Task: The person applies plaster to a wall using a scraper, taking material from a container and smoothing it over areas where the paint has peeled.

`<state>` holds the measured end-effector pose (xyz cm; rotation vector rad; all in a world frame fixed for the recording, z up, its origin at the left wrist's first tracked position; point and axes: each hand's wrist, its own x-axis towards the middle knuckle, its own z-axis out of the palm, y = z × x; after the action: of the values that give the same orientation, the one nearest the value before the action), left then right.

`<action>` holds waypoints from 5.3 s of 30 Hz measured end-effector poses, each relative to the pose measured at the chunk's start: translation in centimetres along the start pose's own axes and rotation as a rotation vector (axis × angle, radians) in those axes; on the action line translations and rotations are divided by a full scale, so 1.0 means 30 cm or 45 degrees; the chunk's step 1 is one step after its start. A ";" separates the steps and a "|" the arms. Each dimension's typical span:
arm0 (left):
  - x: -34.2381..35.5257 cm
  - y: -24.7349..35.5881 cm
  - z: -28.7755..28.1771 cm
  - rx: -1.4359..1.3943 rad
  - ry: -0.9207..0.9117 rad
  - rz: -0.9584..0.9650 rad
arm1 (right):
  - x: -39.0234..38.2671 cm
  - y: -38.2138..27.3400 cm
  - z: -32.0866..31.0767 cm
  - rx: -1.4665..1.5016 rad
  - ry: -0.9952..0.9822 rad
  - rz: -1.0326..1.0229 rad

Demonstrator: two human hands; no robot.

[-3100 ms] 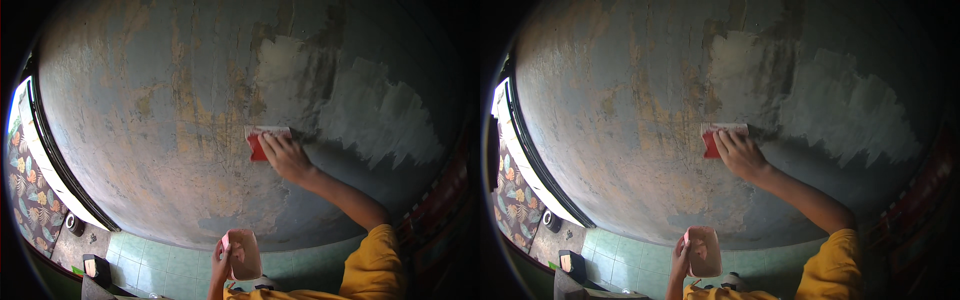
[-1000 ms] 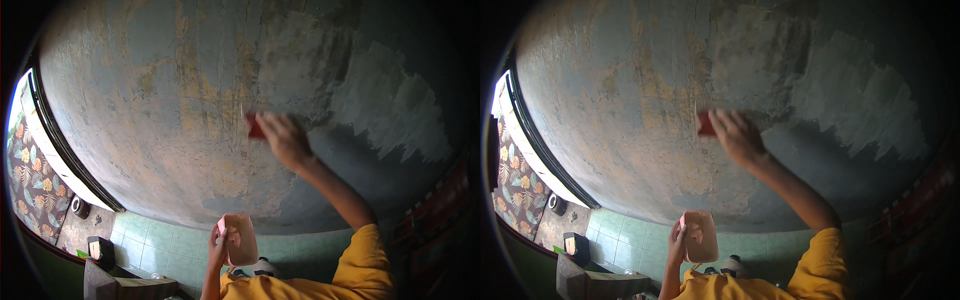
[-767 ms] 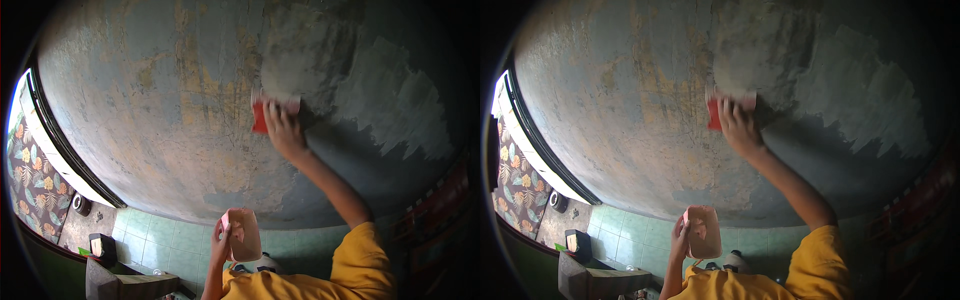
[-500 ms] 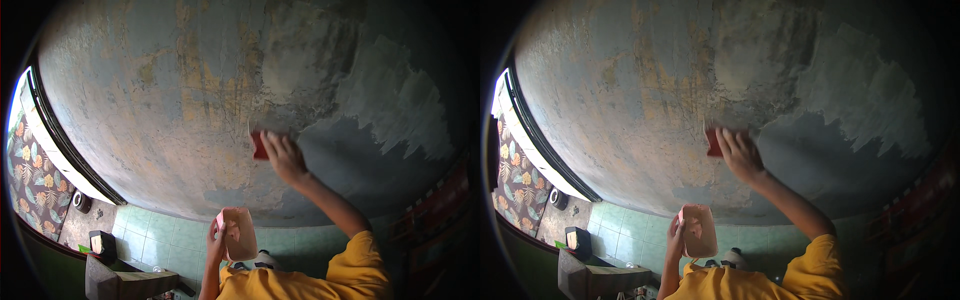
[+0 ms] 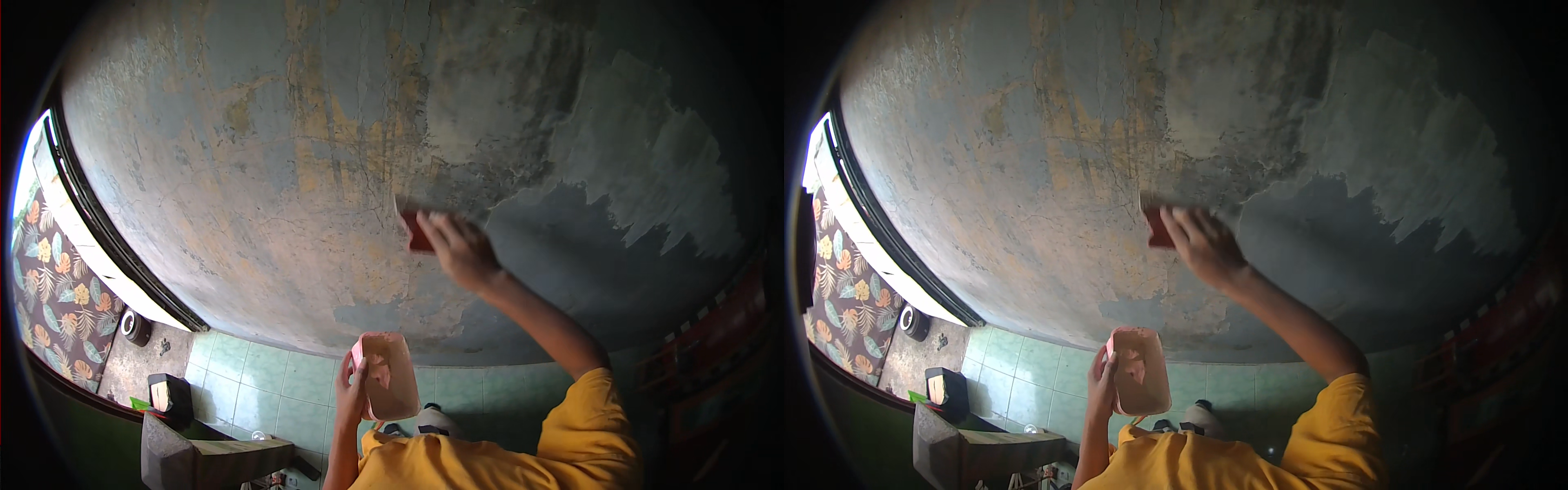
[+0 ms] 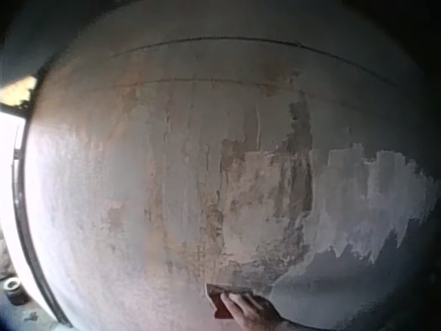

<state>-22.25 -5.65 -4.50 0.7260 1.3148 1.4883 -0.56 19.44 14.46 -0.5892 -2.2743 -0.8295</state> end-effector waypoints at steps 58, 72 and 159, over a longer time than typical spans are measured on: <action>-0.010 -0.054 0.004 0.027 0.009 0.035 | -0.139 -0.091 0.108 -0.377 -0.250 -0.008; -0.020 -0.027 -0.005 0.059 -0.015 0.017 | -0.145 -0.066 0.131 -0.393 -0.165 0.108; -0.124 0.195 0.957 0.909 -0.245 0.106 | -1.093 0.104 -0.582 1.715 -0.710 1.223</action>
<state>3.19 1.93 8.45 1.3527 1.6864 0.9557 31.26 3.49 3.38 -1.0763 -1.9678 1.3498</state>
